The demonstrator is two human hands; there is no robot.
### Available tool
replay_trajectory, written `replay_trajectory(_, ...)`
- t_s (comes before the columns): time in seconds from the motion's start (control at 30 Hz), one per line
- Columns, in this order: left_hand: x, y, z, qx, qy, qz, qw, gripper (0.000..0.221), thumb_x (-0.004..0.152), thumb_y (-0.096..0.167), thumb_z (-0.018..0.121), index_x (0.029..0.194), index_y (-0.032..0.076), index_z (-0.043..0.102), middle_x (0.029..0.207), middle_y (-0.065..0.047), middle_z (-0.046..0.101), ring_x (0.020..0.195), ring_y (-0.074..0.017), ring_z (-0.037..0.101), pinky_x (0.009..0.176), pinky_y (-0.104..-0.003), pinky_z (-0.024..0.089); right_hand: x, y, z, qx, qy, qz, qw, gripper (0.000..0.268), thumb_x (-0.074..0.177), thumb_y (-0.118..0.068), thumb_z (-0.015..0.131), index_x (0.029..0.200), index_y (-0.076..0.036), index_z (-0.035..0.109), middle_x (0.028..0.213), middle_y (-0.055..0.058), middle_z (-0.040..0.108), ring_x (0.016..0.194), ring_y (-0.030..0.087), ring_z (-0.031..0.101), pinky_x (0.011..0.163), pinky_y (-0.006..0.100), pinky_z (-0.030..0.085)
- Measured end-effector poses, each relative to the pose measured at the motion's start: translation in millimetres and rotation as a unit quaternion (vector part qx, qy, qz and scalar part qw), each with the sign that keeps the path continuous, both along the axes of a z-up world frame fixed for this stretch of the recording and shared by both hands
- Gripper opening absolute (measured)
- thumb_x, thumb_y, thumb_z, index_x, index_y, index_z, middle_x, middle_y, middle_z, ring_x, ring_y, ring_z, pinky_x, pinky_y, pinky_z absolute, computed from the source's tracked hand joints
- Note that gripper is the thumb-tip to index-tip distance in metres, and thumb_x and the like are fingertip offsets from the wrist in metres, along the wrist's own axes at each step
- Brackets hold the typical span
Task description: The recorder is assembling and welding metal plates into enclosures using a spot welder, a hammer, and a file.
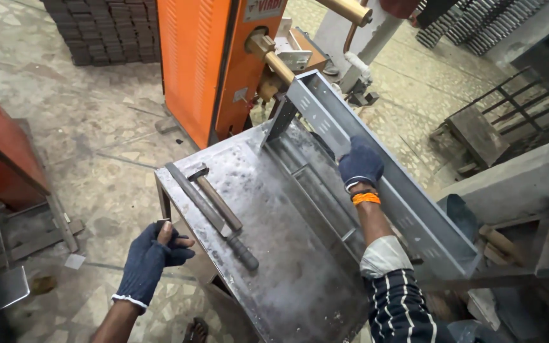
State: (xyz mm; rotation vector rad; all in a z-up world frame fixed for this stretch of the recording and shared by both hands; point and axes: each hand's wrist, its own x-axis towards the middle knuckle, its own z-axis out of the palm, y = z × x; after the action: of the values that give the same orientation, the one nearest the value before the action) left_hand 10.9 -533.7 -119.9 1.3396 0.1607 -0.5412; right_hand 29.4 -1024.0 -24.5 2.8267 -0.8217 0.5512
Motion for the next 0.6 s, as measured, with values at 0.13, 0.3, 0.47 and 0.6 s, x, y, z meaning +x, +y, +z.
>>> replay_trajectory(0.13, -1, -6, -2, 0.008, 0.008, 0.004, 1.000, 0.048, 0.100, 0.045, 0.052, 0.114, -0.001, 0.060, 0.091, -0.020, 0.077, 0.072, -0.0256, 0.075, 0.063, -0.037, 0.059, 0, -13, -1, -0.027, -0.012, 0.034, 0.999, 0.051, 0.072, -0.034, 0.088, 0.114, -0.012, 0.071, 0.102, 0.018, 0.074, 0.093, 0.040, 0.071, 0.076, 0.050, 0.057)
replay_trajectory(0.3, -6, -11, 5, 0.036, 0.001, -0.021, 0.999, 0.040, 0.097, 0.036, 0.059, 0.111, -0.001, 0.064, 0.088, -0.019, 0.077, 0.068, -0.0230, 0.073, 0.063, -0.035, 0.058, -9, 5, -13, -0.130, -0.065, 0.059, 0.988, 0.067, 0.079, -0.022, 0.081, 0.141, -0.010, 0.059, 0.130, 0.017, 0.063, 0.125, 0.039, 0.059, 0.110, 0.052, 0.045)
replay_trajectory(0.47, -8, -9, -3, 0.053, 0.005, -0.032, 0.998, 0.036, 0.096, 0.032, 0.063, 0.103, -0.003, 0.065, 0.086, -0.020, 0.078, 0.068, -0.0245, 0.074, 0.062, -0.035, 0.057, -11, 64, -18, -0.127, -0.131, 0.120, 0.976, 0.080, 0.067, -0.027, 0.082, 0.139, -0.008, 0.054, 0.143, 0.019, 0.053, 0.135, 0.041, 0.045, 0.115, 0.058, 0.030)
replay_trajectory(0.6, -12, 3, -1, 0.055, 0.017, -0.032, 0.998, 0.034, 0.095, 0.032, 0.064, 0.099, -0.002, 0.066, 0.086, -0.019, 0.078, 0.069, -0.0252, 0.075, 0.062, -0.035, 0.058, -2, 81, -18, -0.107, -0.161, 0.093, 0.977, 0.075, 0.069, -0.025, 0.081, 0.138, -0.008, 0.055, 0.139, 0.019, 0.055, 0.129, 0.041, 0.049, 0.110, 0.057, 0.034)
